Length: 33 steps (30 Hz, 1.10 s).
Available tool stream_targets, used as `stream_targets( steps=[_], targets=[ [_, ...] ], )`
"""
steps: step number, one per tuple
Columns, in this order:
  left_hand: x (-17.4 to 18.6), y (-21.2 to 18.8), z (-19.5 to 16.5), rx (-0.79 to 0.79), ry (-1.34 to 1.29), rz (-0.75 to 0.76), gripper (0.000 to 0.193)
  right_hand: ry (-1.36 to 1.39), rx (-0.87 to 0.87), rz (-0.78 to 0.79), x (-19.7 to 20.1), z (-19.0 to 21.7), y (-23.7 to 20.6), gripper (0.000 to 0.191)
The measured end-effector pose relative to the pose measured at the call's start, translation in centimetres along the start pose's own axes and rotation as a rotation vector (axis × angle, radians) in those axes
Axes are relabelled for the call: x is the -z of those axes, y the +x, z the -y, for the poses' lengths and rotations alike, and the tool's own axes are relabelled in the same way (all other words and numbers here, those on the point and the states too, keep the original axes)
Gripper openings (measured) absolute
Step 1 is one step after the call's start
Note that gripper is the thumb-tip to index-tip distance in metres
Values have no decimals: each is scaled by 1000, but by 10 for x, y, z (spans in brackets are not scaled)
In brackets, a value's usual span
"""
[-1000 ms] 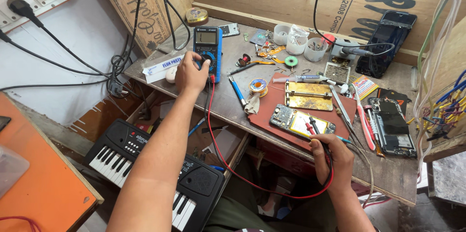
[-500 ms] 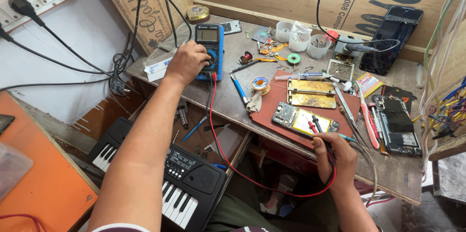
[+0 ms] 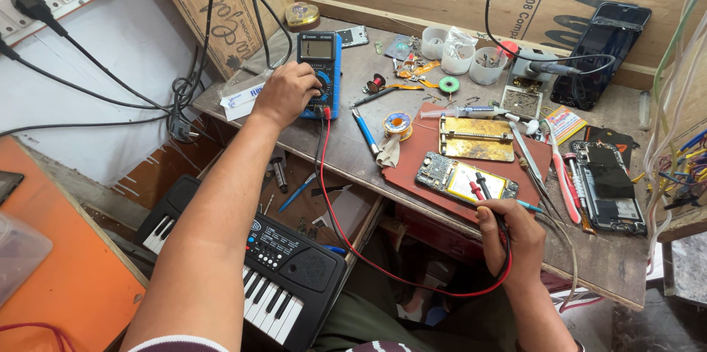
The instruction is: The person uses a multimeter to test a disassembled mobile phone. They adjust the multimeter dial, then repeatedly touch the multimeter probes to different points on the phone's internal circuit board and battery connector while observing the readings.
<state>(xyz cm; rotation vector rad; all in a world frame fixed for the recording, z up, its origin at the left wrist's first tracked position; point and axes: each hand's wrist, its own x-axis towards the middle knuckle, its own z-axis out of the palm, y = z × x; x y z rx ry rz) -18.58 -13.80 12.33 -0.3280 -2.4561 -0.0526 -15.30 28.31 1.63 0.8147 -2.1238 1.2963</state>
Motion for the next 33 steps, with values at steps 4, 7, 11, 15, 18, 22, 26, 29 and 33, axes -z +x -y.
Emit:
stream_targets(
  steps=[4,7,11,15,18,22,26,29,33],
  targets=[
    [-3,-4,0,30,4,-7,10,1,-28,8,-1,0,0,8],
    [-7,-9,-4,48,-25,-65,12,-2,-15,0,-1,0,-1,8],
    [-10,-23,-18,220,-59,-184,19,-7,6,0,0,0,0,8],
    [-21,-18,-28,782,-65,-175,35,4,-27,14,0,0,1,9],
    [-23,-8,-22,1041,-129,65,46,20,-50,22,1,1,0,9],
    [-25,3,-25,1037,-139,61,45,20,-10,2,2,1,1,9],
    [-28,8,-31,1034,-93,82,37,8,-8,-6,1,2,1,9],
    [-27,11,-32,1043,-80,111,33,26,-18,15,1,2,1,9],
    [-24,13,-31,999,-100,161,32,22,-5,12,1,2,1,8]
  ],
)
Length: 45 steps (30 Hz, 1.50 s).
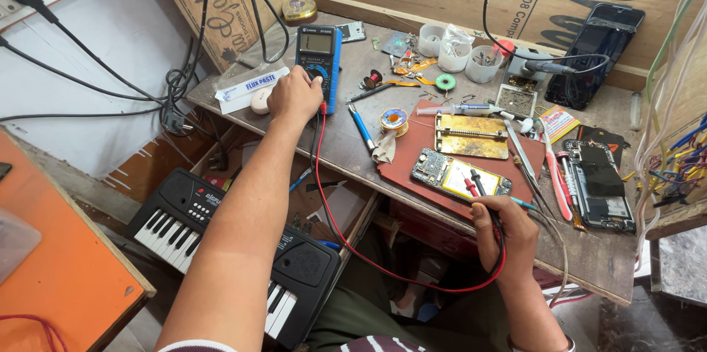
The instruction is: The person uses a multimeter to test a disassembled mobile phone. They adjust the multimeter dial, then repeatedly touch the multimeter probes to different points on the phone's internal circuit board and battery connector while observing the readings.
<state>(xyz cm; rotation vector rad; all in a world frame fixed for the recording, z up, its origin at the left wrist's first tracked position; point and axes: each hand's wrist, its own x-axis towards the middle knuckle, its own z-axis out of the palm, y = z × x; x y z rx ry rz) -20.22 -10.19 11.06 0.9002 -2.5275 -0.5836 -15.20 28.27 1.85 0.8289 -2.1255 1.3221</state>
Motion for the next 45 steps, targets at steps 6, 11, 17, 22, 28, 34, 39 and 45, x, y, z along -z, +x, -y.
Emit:
stream_targets(
  steps=[6,11,17,22,28,34,39,45],
  targets=[
    [1,2,0,-77,-1,27,29,12,9,-5,0,1,0,7],
    [2,7,0,-155,41,86,28,2,-5,-7,0,0,0,7],
    [7,11,0,-239,76,139,28,-25,37,-18,0,-2,-1,8],
    [15,13,4,-384,122,185,26,-8,8,-10,0,-2,-2,8],
    [25,14,4,-572,214,176,22,-9,17,-17,-1,-1,-1,8],
    [37,15,0,-745,344,170,22,-2,10,-12,0,0,-1,7],
    [45,15,-7,-822,440,214,22,17,15,-14,-1,-1,0,7],
    [51,18,-12,-937,517,252,21,-3,14,-10,0,0,-1,7]
  ],
)
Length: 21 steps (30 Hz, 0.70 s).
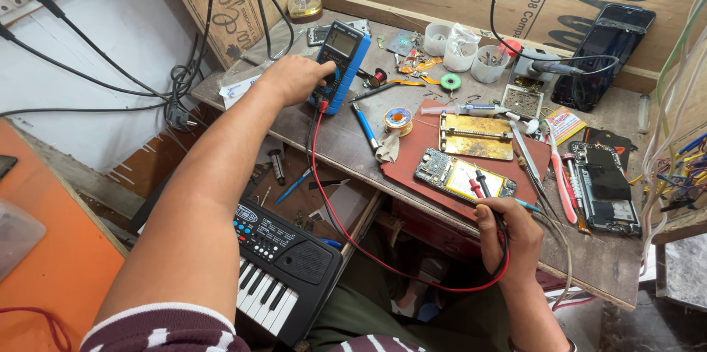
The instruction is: The person uses a multimeter to test a disassembled mobile phone. They adjust the multimeter dial, then repeatedly touch the multimeter probes to different points on the phone's internal circuit board and battery connector while observing the readings.
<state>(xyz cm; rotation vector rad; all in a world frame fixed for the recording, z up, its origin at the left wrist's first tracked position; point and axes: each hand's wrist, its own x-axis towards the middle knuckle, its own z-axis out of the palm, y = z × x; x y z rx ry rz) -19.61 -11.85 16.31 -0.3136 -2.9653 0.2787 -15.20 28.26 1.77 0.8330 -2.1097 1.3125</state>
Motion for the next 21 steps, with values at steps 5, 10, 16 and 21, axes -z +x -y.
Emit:
stream_targets(
  steps=[5,10,16,21],
  targets=[
    [0,2,0,-9,9,15,23,-2,23,-9,1,-1,0,7],
    [-3,-3,-2,58,-27,-29,24,-5,1,-5,1,-2,0,8],
    [-11,-13,-11,193,-240,-325,34,4,-5,2,1,-1,0,9],
    [-22,-2,-25,337,-689,-545,96,6,13,7,2,1,1,9]
  ],
)
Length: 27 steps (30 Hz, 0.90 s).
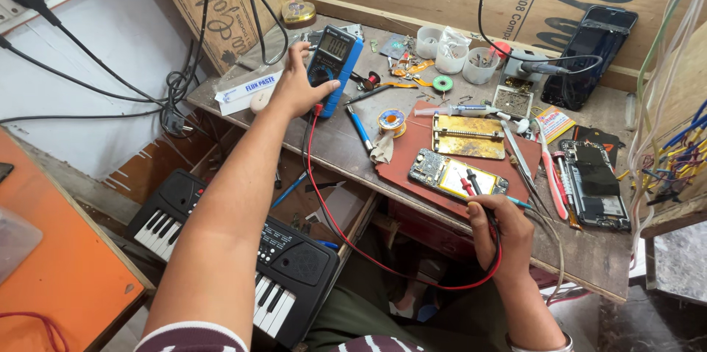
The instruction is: The person uses a multimeter to test a disassembled mobile phone. They adjust the multimeter dial, then repeatedly touch the multimeter probes to different points on the phone's internal circuit board and battery connector while observing the readings.
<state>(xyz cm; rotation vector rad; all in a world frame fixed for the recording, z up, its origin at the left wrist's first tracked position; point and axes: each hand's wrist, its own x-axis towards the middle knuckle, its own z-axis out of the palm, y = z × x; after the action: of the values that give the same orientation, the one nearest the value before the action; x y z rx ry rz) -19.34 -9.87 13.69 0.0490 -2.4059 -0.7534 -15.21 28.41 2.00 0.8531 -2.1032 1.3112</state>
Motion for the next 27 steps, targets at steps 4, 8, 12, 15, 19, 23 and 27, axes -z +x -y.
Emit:
stream_targets(
  steps=[4,8,12,15,19,23,27],
  targets=[
    [-4,-2,-7,356,-29,75,119,24,-29,1,0,2,0,9],
    [-13,-18,-16,454,35,-37,118,15,-20,-6,-1,3,0,9],
    [-26,-43,-21,445,12,-178,115,25,-30,-5,-1,3,-1,10],
    [-28,-52,-18,484,-40,-178,112,25,-26,-5,-1,3,0,11],
    [-30,-67,-19,285,92,-413,98,20,-16,-13,-2,3,-3,11],
    [-38,-91,-24,-22,31,-498,54,-46,56,-45,-4,1,-2,11],
    [-62,-114,-46,-421,-53,-247,35,-24,-67,-29,-8,2,-6,13]
  ],
)
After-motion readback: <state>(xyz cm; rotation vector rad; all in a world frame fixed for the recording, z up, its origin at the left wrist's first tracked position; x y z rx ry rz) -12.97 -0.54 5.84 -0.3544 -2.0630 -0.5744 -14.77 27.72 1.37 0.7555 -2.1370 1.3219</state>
